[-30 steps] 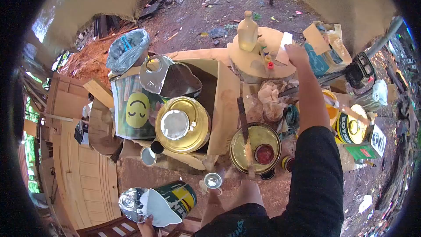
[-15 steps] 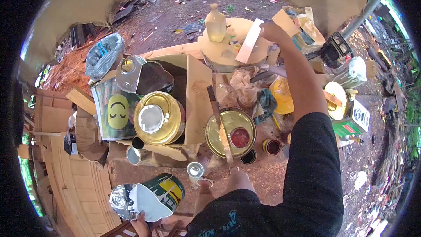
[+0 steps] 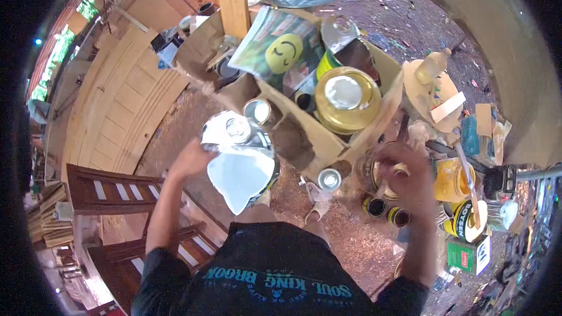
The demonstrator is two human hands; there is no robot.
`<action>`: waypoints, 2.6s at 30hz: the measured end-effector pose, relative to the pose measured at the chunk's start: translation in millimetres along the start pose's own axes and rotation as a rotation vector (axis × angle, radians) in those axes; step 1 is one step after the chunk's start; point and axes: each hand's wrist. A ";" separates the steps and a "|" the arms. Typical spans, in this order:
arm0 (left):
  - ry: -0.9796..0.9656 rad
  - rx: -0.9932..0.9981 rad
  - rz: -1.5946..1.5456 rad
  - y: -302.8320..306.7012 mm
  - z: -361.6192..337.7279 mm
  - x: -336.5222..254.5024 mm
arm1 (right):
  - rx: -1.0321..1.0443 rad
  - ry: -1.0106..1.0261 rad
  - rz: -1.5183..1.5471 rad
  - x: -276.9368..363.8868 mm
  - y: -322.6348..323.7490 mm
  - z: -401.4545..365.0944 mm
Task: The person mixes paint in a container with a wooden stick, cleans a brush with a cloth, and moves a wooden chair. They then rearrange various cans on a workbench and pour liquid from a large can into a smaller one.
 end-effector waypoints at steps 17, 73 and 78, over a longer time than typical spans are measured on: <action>-1.199 0.690 0.166 46.6 108.9 -102.6 | -0.523 -0.341 0.683 -48.2 -307.2 -95.8; -0.469 -0.339 -0.633 -199.3 179.0 81.2 | -0.612 -0.285 0.243 24.9 -252.2 32.7; -0.556 -0.406 -0.781 -174.2 134.4 56.7 | -0.546 -0.238 0.214 34.8 -233.5 50.8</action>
Point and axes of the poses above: each hand's wrist, its own z-axis towards the middle knuckle, its own y-axis out of the back of the hand, x = y × z, and after that the axes turned 4 degrees about z, right-handed
